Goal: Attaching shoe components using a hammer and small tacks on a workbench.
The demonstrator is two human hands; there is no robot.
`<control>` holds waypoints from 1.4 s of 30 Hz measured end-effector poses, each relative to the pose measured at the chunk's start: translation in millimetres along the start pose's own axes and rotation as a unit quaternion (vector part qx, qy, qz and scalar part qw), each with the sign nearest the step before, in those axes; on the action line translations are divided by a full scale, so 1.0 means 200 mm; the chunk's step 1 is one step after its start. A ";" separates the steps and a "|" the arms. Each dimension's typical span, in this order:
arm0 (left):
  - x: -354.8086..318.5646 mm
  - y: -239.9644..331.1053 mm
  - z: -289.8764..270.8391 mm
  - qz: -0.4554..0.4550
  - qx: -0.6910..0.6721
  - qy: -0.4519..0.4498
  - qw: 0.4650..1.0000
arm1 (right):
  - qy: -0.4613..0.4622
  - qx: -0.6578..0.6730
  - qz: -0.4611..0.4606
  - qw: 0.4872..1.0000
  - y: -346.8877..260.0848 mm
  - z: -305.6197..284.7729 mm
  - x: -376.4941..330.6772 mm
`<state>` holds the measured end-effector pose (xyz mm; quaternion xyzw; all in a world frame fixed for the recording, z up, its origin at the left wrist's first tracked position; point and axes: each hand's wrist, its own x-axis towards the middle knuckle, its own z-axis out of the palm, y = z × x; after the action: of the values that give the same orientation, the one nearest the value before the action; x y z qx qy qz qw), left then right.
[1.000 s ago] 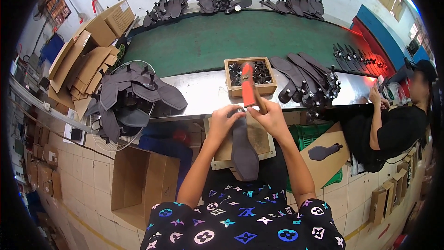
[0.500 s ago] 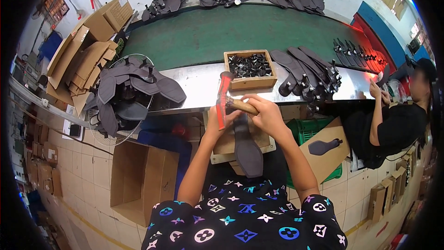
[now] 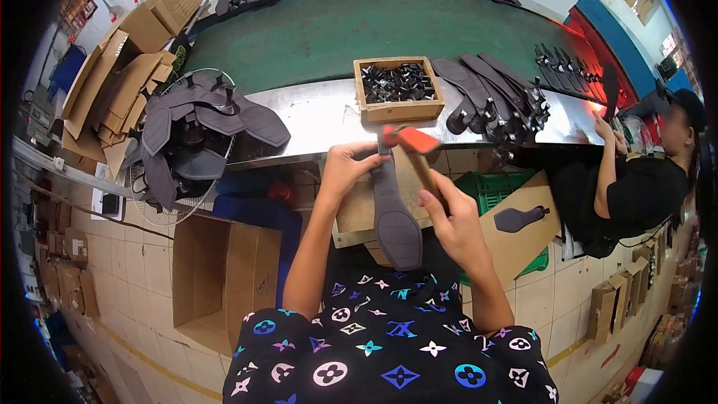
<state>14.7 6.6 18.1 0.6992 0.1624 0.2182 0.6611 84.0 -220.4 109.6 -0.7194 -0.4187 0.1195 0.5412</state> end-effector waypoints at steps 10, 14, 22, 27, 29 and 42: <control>-0.02 -0.03 -0.03 -0.012 0.011 -0.007 1.000 | -0.072 -0.090 0.026 0.993 -0.04 0.00 0.00; -0.04 0.03 -0.01 0.113 0.320 0.005 0.941 | 0.011 -0.072 -0.071 0.995 -0.14 -0.07 0.00; -0.05 0.03 -0.03 0.029 0.413 -0.044 0.909 | -0.054 -0.095 -0.028 0.994 0.11 0.07 -0.06; -0.08 0.05 -0.03 0.072 0.385 -0.032 0.920 | 0.075 0.008 -0.154 0.985 -0.20 -0.05 -0.05; -0.06 0.01 -0.06 0.080 0.412 -0.045 0.907 | 0.048 -0.154 -0.144 0.976 -0.12 -0.01 -0.09; -0.45 0.42 0.08 0.133 0.088 -0.163 0.974 | 0.022 -0.174 -0.113 0.978 0.10 -0.02 0.07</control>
<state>-59.3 -60.0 93.4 0.7960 -0.0230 0.1720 0.5799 105.7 -214.6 97.0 -0.7532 -0.4998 -0.0329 0.4265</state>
